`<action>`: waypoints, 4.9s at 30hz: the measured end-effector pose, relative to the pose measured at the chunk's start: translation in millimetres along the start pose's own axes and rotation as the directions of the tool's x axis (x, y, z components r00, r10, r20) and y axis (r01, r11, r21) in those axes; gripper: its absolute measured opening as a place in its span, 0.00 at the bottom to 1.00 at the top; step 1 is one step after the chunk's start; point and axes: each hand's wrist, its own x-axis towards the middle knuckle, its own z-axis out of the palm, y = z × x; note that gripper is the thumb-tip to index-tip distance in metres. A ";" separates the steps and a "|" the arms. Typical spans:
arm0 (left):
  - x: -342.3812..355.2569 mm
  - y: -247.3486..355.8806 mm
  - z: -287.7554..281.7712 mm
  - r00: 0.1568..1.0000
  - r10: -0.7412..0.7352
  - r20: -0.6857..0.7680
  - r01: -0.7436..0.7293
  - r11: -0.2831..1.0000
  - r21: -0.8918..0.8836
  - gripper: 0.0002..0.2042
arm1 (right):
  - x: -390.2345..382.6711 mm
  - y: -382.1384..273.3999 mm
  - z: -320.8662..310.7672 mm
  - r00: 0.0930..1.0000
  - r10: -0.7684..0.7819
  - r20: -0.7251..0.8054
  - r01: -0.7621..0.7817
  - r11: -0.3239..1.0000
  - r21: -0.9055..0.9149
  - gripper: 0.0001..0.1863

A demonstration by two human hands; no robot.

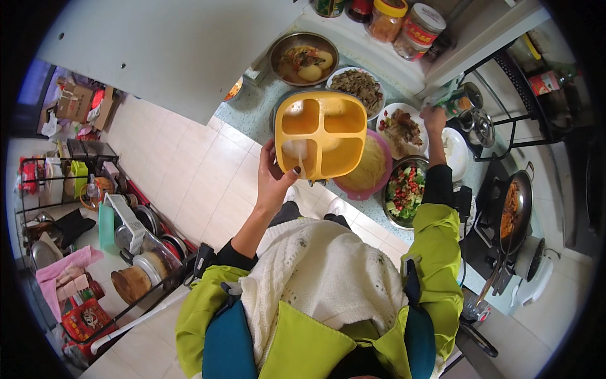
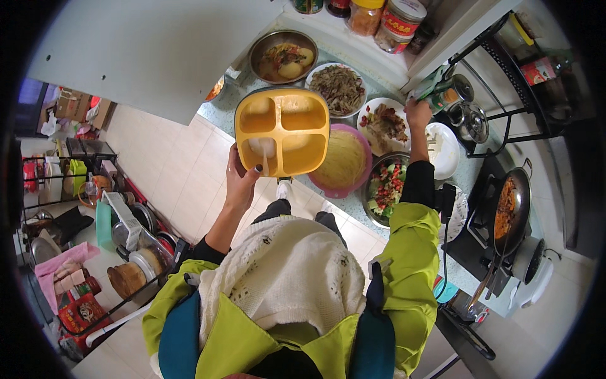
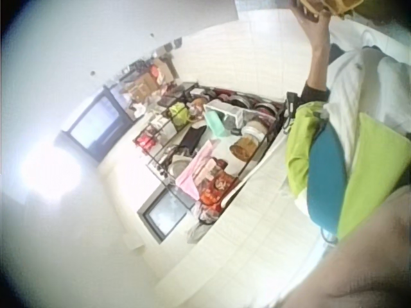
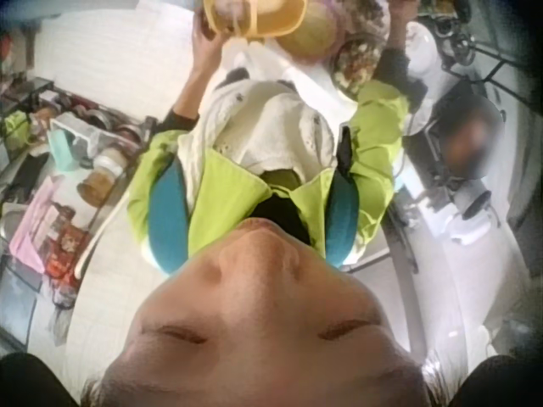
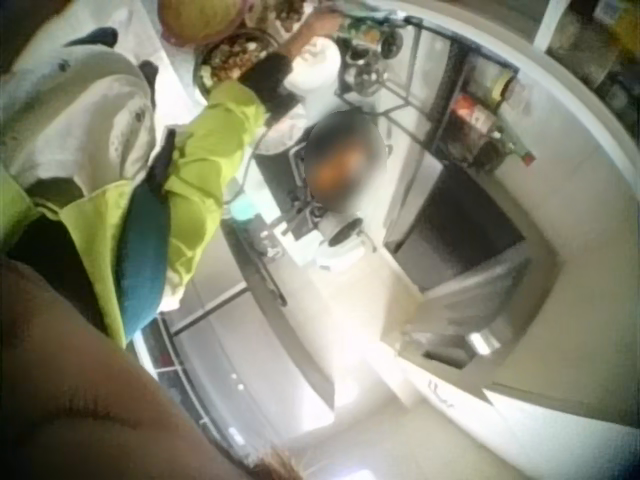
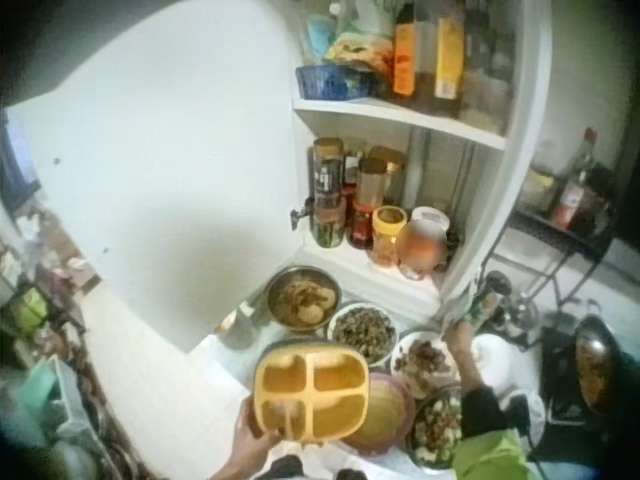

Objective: The person chops red chili peppers on a cutting board using a cleaver, then transfers the chopped pieces into a bowl. They add salt and other seasonings from containers, mix the contents, and place the bowl into the refrigerator. The person also washes the cleaver and chopsticks at the sink.

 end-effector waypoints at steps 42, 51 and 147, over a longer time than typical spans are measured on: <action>-27.6 -19.8 -231.1 0.840 -0.417 -0.346 0.366 0.908 -0.205 0.22 | 88.5 -501.0 -198.8 0.395 -0.769 -0.503 0.840 0.524 -0.141 0.26; 3.0 -26.5 -255.8 0.787 -0.497 -0.365 0.440 0.868 -0.232 0.21 | 190.9 -603.7 -217.5 0.597 -0.540 -0.593 0.412 0.841 -0.351 0.19; 56.2 -2.8 -327.2 0.859 -0.332 -0.389 0.284 0.942 -0.178 0.23 | 199.9 -621.5 -173.0 0.665 -0.388 -0.639 0.513 0.858 0.012 0.08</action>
